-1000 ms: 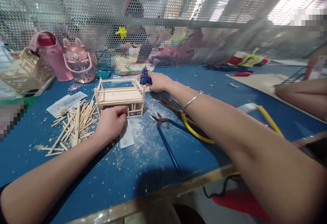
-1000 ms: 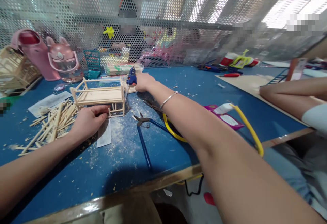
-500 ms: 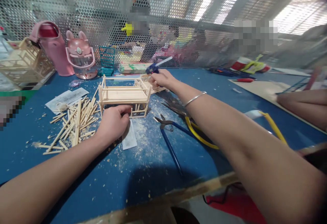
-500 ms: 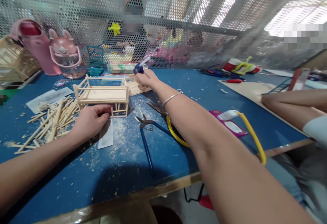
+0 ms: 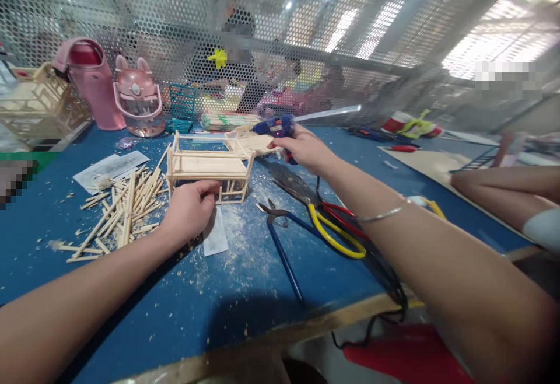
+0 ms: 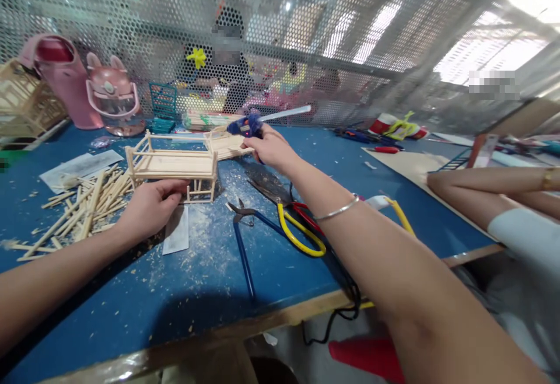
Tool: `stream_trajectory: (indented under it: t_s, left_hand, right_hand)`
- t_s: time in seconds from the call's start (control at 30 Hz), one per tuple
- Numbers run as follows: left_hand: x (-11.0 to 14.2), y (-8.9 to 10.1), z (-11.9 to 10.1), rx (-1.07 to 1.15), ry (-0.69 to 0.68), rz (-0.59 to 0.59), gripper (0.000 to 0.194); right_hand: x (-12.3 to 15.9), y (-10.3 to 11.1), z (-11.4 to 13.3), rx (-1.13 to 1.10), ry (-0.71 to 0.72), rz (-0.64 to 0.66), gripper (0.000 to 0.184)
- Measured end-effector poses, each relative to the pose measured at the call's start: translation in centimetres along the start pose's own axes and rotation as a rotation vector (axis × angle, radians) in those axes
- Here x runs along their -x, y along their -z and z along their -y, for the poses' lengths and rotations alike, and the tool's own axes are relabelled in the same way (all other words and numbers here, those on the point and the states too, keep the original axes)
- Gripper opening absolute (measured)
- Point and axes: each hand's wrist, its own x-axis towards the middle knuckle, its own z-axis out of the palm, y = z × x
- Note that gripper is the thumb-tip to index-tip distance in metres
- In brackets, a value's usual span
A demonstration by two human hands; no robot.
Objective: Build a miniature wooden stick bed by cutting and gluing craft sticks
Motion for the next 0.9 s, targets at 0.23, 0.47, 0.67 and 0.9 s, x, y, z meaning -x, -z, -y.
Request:
stream_trajectory:
  t_s: [0.23,0.47,0.67,0.9]
  left_hand:
    - [0.0,-0.1,0.1,0.030,-0.009,-0.012,0.037]
    - [0.1,-0.1,0.0,0.026,0.001,-0.026,0.035]
    - [0.1,0.0,0.1,0.002,0.014,-0.041,0.035]
    - [0.1,0.1,0.0,0.002,0.015,-0.048,0.035]
  right_hand:
    - [7.1,2.1,3.2,0.166,0.148,-0.117,0.023]
    - [12.1,1.2,3.3,0.275,0.299,0.106,0.023]
    - [12.6,-0.4,3.9,0.372,0.306,0.198,0.025]
    - [11.9,-1.5,4.6,0.473,0.338,0.213,0.026]
